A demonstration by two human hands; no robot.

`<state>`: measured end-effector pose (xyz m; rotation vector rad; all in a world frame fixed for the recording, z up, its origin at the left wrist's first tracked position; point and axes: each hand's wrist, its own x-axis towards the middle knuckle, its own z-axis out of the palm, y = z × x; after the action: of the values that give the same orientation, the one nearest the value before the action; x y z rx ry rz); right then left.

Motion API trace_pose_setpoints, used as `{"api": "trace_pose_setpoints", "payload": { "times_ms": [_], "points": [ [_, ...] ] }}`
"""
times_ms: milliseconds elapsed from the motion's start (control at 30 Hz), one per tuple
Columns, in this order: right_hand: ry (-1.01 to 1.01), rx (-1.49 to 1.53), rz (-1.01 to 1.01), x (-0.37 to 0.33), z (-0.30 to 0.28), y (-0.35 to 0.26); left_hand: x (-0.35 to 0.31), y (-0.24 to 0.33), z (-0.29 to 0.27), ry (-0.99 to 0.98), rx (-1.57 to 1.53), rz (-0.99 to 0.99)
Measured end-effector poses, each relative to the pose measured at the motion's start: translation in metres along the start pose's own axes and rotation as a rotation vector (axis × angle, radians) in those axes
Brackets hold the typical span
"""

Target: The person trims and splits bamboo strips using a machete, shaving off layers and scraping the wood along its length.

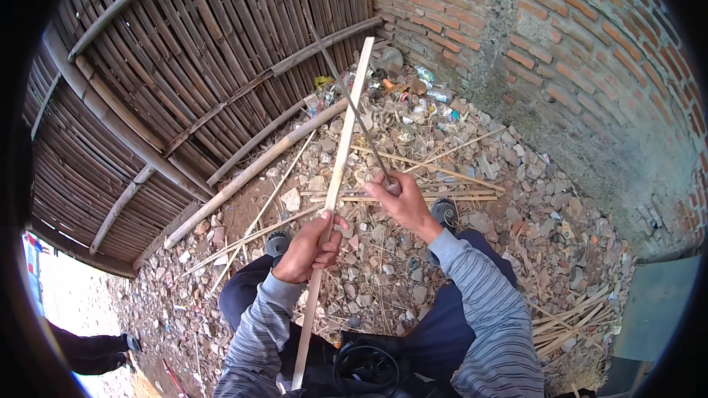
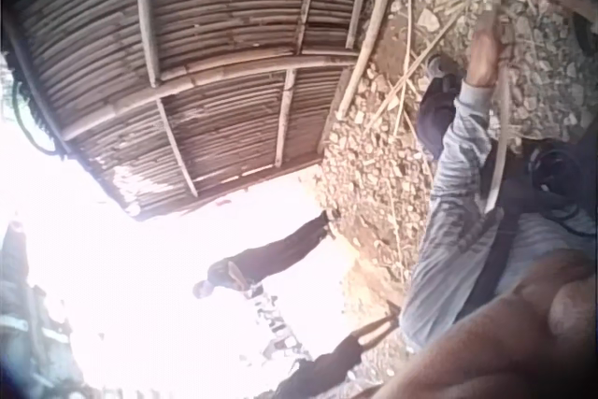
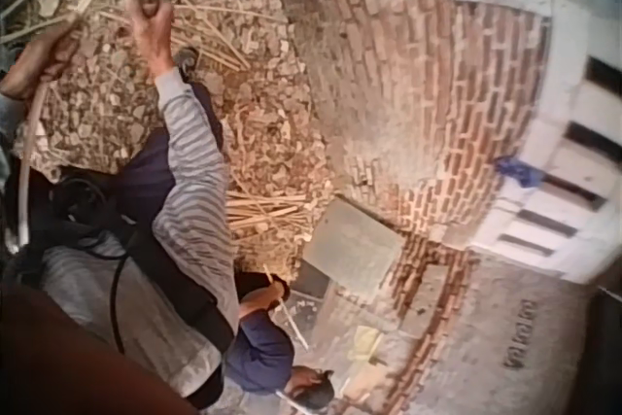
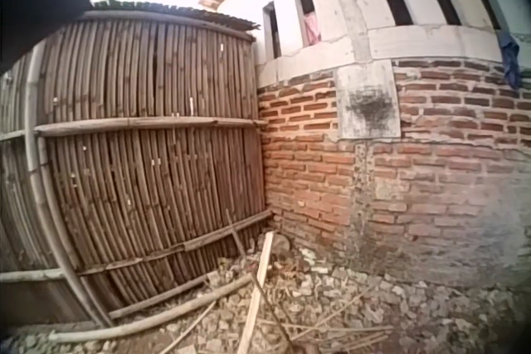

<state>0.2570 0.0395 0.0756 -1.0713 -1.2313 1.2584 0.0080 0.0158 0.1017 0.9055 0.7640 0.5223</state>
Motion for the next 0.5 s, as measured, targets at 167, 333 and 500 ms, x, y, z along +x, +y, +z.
{"api": "trace_pose_setpoints", "payload": {
  "times_ms": [167,333,500],
  "points": [
    [0.053,0.213,-0.095,-0.006,-0.013,-0.037,-0.069,0.085,0.038,0.136,0.3,0.295],
    [0.105,0.285,-0.157,-0.015,-0.035,-0.055,-0.119,0.179,0.053,0.344,0.598,0.694],
    [0.125,0.327,-0.143,-0.022,-0.041,-0.063,-0.145,0.26,0.024,0.736,0.84,1.196]
  ]
}}
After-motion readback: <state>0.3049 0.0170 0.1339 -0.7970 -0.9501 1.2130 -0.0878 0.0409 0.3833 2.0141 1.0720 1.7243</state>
